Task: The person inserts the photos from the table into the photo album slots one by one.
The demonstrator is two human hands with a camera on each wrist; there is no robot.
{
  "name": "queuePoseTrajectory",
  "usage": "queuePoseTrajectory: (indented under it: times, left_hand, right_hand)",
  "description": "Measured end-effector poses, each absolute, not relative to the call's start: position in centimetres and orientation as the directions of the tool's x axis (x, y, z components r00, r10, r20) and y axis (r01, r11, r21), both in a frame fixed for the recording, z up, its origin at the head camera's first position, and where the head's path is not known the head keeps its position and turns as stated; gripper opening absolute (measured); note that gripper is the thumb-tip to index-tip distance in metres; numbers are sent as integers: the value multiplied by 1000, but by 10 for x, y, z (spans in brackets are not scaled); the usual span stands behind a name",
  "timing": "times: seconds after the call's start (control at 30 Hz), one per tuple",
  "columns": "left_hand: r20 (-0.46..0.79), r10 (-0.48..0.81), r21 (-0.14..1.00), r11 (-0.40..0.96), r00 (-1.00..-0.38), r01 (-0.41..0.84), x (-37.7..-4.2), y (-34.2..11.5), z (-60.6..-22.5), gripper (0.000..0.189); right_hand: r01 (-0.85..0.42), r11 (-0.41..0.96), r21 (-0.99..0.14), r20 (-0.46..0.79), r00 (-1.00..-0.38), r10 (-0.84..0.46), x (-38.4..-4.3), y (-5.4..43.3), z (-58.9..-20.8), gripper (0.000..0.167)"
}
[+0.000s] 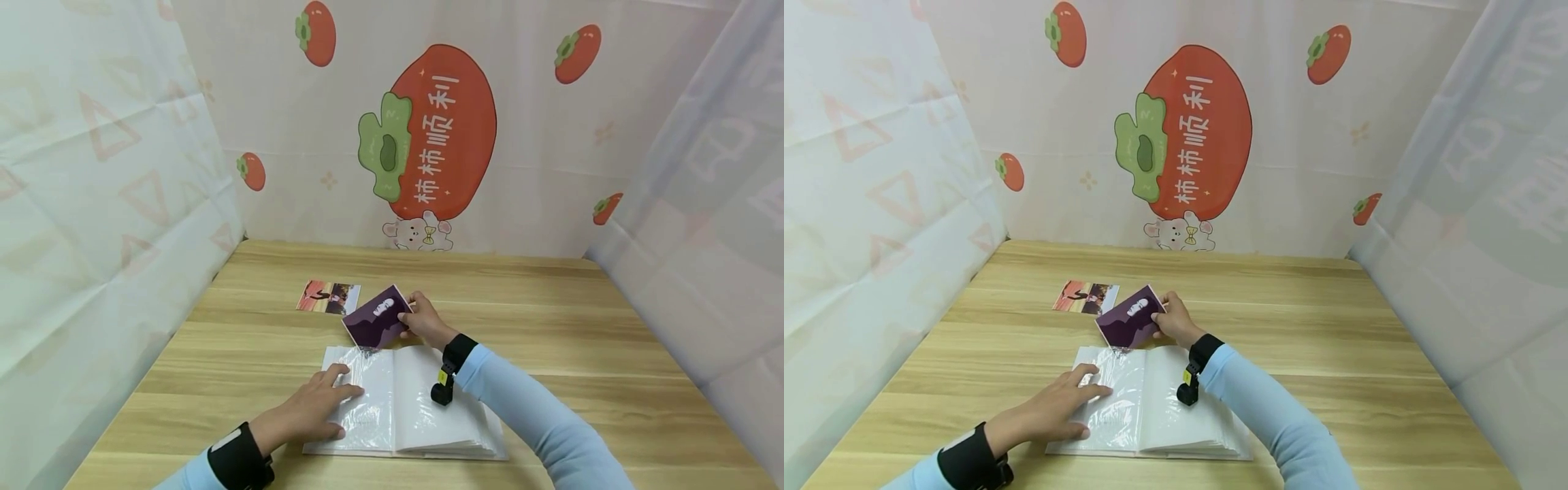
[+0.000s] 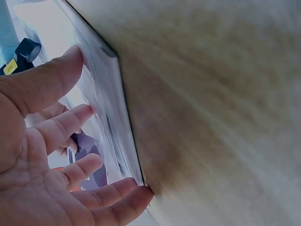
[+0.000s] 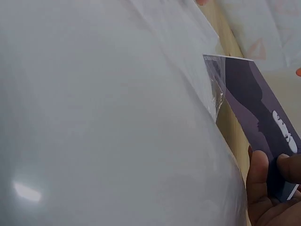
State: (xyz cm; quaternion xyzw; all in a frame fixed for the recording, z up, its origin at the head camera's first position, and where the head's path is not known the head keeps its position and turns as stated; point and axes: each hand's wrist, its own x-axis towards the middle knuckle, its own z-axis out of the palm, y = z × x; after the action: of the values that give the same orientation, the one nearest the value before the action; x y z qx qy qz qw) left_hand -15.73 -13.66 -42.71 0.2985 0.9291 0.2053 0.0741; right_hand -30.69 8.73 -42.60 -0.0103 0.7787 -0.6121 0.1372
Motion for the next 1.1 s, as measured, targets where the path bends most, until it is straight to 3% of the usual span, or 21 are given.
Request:
queuePoseTrajectory:
  times: [0.23,0.47,0.7,1.1]
  left_hand:
    - [-67,569,433,757,-820,490,-157,-136,-425,58]
    - [-72,572,449,750,-817,486,-155,-138,-423,61]
    - [-68,581,464,738,-811,490,-154,-139,-425,55]
    - [-54,582,454,738,-812,499,-155,-138,-425,54]
  right_hand:
    - [-10,401,-916,-93,-967,-236,-309,94,-426,22]
    - [-180,598,-781,20,-964,-265,-309,91,-419,33]
    - [-193,626,-755,-26,-946,-323,-308,86,-421,47]
    - [-265,641,-720,-73,-890,-450,-306,71,-425,54]
